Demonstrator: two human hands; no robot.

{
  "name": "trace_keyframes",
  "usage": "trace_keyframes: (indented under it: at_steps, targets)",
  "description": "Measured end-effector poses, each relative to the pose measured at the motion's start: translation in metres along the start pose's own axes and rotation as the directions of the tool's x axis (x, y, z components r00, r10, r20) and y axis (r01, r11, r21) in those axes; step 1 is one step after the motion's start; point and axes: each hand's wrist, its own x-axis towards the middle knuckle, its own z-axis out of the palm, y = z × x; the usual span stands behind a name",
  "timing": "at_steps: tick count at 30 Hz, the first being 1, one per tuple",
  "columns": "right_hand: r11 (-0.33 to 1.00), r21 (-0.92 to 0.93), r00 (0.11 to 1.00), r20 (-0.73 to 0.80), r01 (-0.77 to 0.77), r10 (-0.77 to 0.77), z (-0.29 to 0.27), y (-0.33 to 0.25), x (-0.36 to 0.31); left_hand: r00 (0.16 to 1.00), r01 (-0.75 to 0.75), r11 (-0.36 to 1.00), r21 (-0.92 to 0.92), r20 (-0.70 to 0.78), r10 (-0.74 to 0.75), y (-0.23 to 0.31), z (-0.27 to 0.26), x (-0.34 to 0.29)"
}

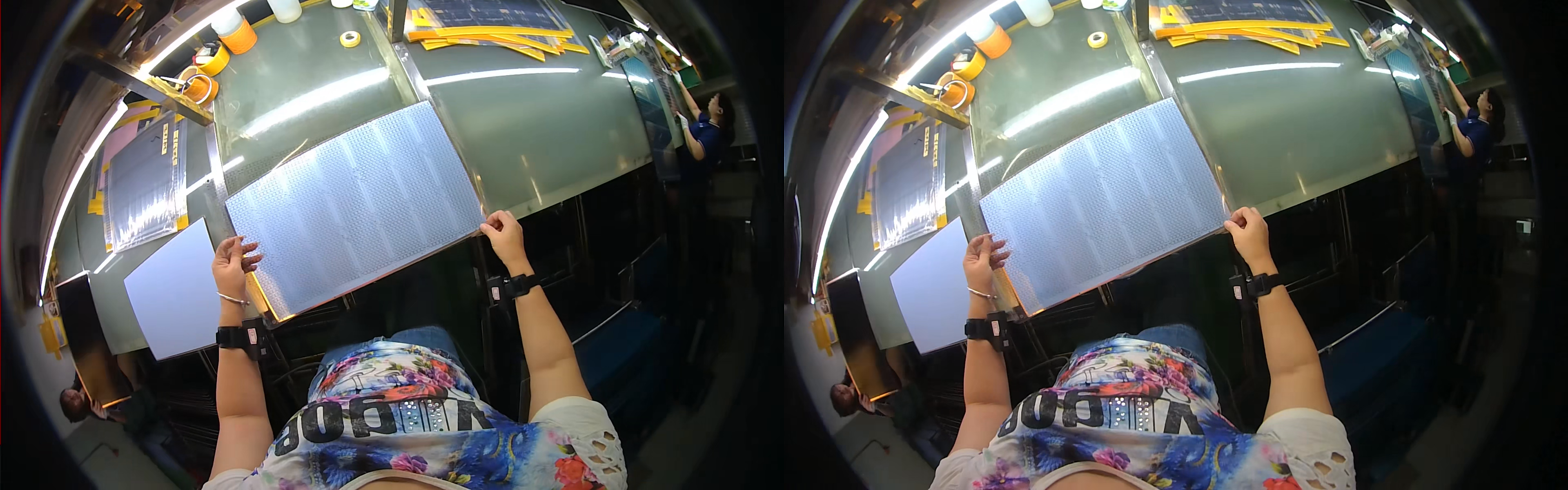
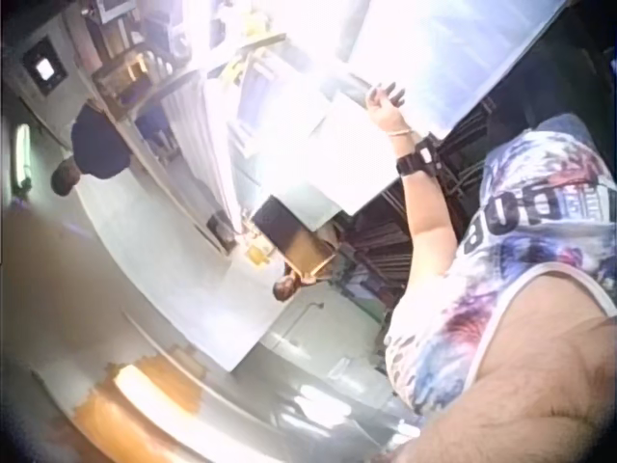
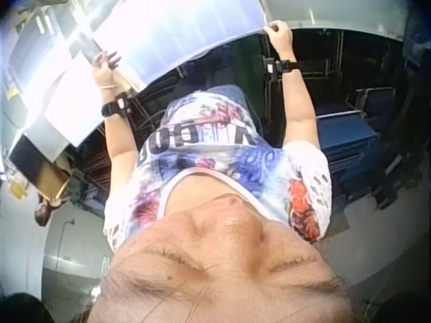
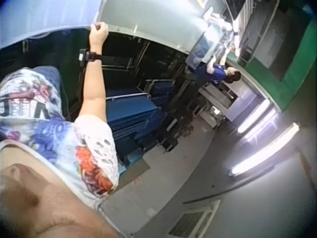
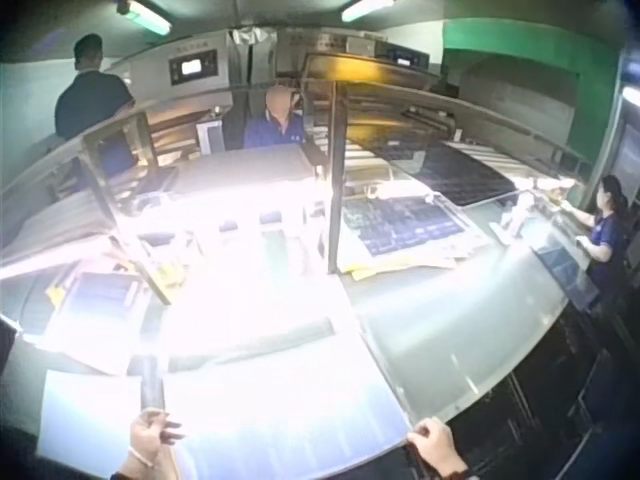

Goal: Inspecting and organizing thin printed sheets on a light table in a manufacturing facility.

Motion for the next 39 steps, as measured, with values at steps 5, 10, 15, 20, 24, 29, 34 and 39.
trace_keyframes:
  at_steps: [5, 10, 15, 20, 24, 29, 34, 39]
  targets:
    - [0.999, -0.038, 0.999, 0.051, -0.003, 0.005, -0.001, 0.001, 0.002, 1.0, 0.014, 1.0, 0.026, 0.019, -0.015, -0.007, -0.005, -0.003]
    - [0.995, -0.103, 0.997, 0.083, 0.014, -0.005, -0.004, 0.004, 0.007, 0.996, 0.088, 0.996, 0.005, 0.031, -0.088, -0.014, -0.006, 0.002]
    - [0.984, -0.168, 0.994, 0.099, 0.052, -0.036, 0.003, -0.005, 0.012, 0.973, 0.212, 0.977, 0.029, 0.085, -0.214, -0.008, -0.018, 0.007]
    - [0.966, -0.245, 0.984, 0.172, 0.086, -0.044, -0.003, 0.006, 0.012, 0.98, 0.2, 0.979, 0.039, -0.028, -0.199, -0.029, -0.025, 0.066]
    - [0.97, -0.215, 0.979, 0.193, 0.113, -0.071, -0.002, 0.02, 0.01, 0.891, -0.057, 0.665, 0.745, -0.262, 0.37, -0.053, -0.006, 0.092]
    - [0.974, -0.211, 0.98, 0.194, 0.078, -0.036, -0.003, 0.026, 0.01, 0.917, 0.071, 0.714, 0.697, -0.328, 0.229, -0.021, 0.011, 0.072]
    - [0.971, -0.228, 0.98, 0.195, 0.071, -0.026, -0.002, 0.026, 0.012, 0.93, 0.148, 0.708, 0.691, -0.34, 0.138, -0.013, 0.008, 0.061]
    - [0.97, -0.23, 0.979, 0.203, 0.075, -0.028, -0.003, 0.022, 0.013, 0.978, 0.109, 0.486, 0.867, -0.18, 0.103, -0.006, 0.002, 0.068]
